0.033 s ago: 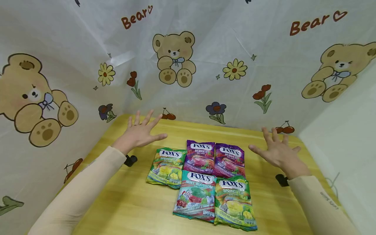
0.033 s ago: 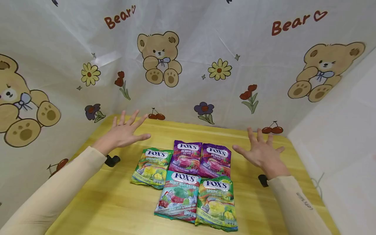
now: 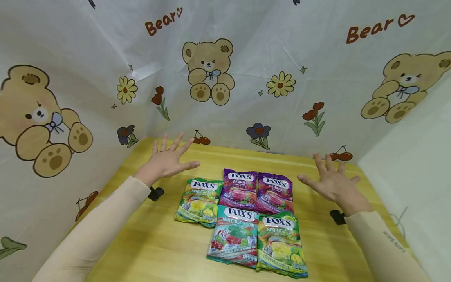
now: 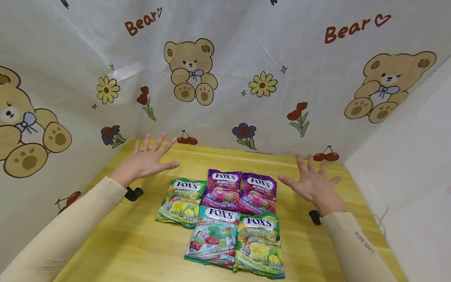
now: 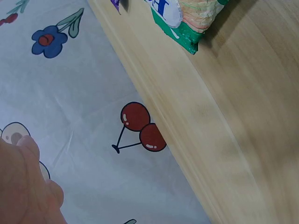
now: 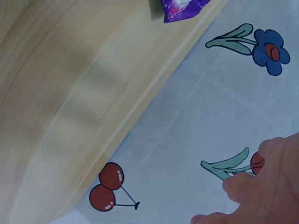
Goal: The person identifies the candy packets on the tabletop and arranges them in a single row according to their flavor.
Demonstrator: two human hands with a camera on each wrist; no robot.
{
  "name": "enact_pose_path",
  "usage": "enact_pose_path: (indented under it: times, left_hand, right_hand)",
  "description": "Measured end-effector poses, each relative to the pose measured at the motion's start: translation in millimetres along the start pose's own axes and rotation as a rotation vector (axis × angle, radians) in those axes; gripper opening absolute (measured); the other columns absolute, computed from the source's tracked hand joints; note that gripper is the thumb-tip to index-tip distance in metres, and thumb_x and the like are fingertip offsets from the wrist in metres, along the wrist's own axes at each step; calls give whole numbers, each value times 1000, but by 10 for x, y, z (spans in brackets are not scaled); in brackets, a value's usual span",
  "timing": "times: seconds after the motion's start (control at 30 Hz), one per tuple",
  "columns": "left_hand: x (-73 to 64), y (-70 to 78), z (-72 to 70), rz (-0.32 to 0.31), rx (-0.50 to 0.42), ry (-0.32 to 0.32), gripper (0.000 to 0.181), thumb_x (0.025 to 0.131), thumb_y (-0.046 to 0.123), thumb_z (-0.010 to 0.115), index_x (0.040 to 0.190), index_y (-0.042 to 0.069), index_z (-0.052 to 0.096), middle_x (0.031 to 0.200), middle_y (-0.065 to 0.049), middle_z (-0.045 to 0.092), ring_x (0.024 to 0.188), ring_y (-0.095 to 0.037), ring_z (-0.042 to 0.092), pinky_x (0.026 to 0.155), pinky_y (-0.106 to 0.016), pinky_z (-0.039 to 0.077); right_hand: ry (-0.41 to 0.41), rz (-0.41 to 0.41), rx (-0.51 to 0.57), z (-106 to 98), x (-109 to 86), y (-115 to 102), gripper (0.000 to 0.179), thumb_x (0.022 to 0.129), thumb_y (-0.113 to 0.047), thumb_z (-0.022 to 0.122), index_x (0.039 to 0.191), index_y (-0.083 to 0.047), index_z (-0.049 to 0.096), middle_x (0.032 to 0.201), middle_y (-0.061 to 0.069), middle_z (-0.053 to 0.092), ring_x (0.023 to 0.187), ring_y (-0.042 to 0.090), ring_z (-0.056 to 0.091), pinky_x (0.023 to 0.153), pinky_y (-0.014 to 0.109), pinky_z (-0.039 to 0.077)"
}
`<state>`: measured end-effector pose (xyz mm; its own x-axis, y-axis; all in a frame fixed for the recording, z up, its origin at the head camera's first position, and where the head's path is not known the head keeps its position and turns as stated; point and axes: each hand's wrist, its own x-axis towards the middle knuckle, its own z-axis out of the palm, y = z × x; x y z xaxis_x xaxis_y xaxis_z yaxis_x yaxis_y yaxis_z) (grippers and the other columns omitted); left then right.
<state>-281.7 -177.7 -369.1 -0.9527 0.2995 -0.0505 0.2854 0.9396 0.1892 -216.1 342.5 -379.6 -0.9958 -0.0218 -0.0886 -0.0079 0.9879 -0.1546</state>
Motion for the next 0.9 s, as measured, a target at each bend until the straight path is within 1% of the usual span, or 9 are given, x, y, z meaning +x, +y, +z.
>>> enact_pose_path:
  times: [0.13, 0.27, 0.4, 0.5, 0.57, 0.63, 0.73, 0.8, 0.9]
  left_hand:
    - [20, 17, -16, 6, -6, 7, 97, 86, 93, 30, 163, 45, -5, 173, 1, -18, 151, -49, -27, 116, -78, -18]
    - [17, 0, 9, 15, -21, 17, 96, 88, 92, 29, 163, 45, -7, 173, 1, -18, 152, -49, -27, 115, -79, -16]
    - [-45, -39, 73, 26, -63, 44, 93, 91, 88, 31, 164, 43, -4, 174, -4, -11, 153, -52, -22, 115, -82, -12]
    - [-115, -56, 122, 34, -119, 60, 88, 95, 84, 32, 166, 40, 4, 175, -11, -1, 153, -56, -14, 115, -83, -7]
    - [-147, -47, 156, 39, -163, 62, 86, 96, 82, 32, 166, 38, 9, 174, -14, 5, 154, -58, -7, 116, -83, -3]
    - [-190, -29, 196, 46, -217, 62, 84, 97, 81, 32, 166, 36, 15, 174, -15, 10, 154, -58, 0, 117, -83, 3]
    - [-257, -3, 263, 68, -311, 67, 81, 98, 79, 33, 165, 32, 26, 173, -13, 18, 156, -52, 12, 119, -79, 12]
    - [-293, 18, 301, 83, -378, 70, 78, 100, 76, 34, 162, 28, 34, 171, -10, 27, 156, -46, 22, 122, -74, 19]
    - [-379, 19, 363, 82, -459, 61, 74, 102, 72, 37, 159, 25, 41, 166, -8, 38, 152, -40, 34, 122, -68, 27]
  right_hand:
    - [7, -1, 3, -7, -7, 2, 106, 94, -84, 31, 164, -20, -16, 165, 36, -12, 139, 77, -8, 83, 101, -2]
    - [17, -3, 12, -1, -30, -23, 105, 94, -83, 31, 164, -21, -16, 166, 35, -10, 140, 76, -5, 85, 100, -2]
    - [32, -6, 41, 43, -75, -85, 103, 95, -83, 32, 165, -22, -13, 167, 34, -7, 141, 75, 1, 89, 99, -1]
    - [66, -31, 76, 85, -105, -142, 101, 97, -80, 35, 167, -20, -6, 168, 35, 0, 142, 73, 12, 97, 96, 10]
    - [98, -52, 105, 112, -126, -165, 99, 98, -77, 37, 167, -16, 1, 168, 35, 6, 142, 70, 20, 102, 91, 20]
    - [129, -74, 141, 148, -144, -189, 97, 100, -73, 39, 167, -12, 8, 167, 35, 11, 142, 67, 25, 106, 85, 28]
    - [156, -89, 197, 213, -160, -228, 94, 101, -70, 40, 166, -7, 13, 167, 34, 15, 145, 63, 26, 111, 80, 28]
    - [166, -89, 234, 248, -162, -264, 93, 102, -69, 41, 165, -6, 15, 166, 34, 18, 146, 61, 26, 114, 78, 26]
    - [161, -96, 284, 301, -152, -348, 89, 103, -67, 41, 165, -6, 18, 164, 33, 25, 145, 60, 29, 115, 77, 27]
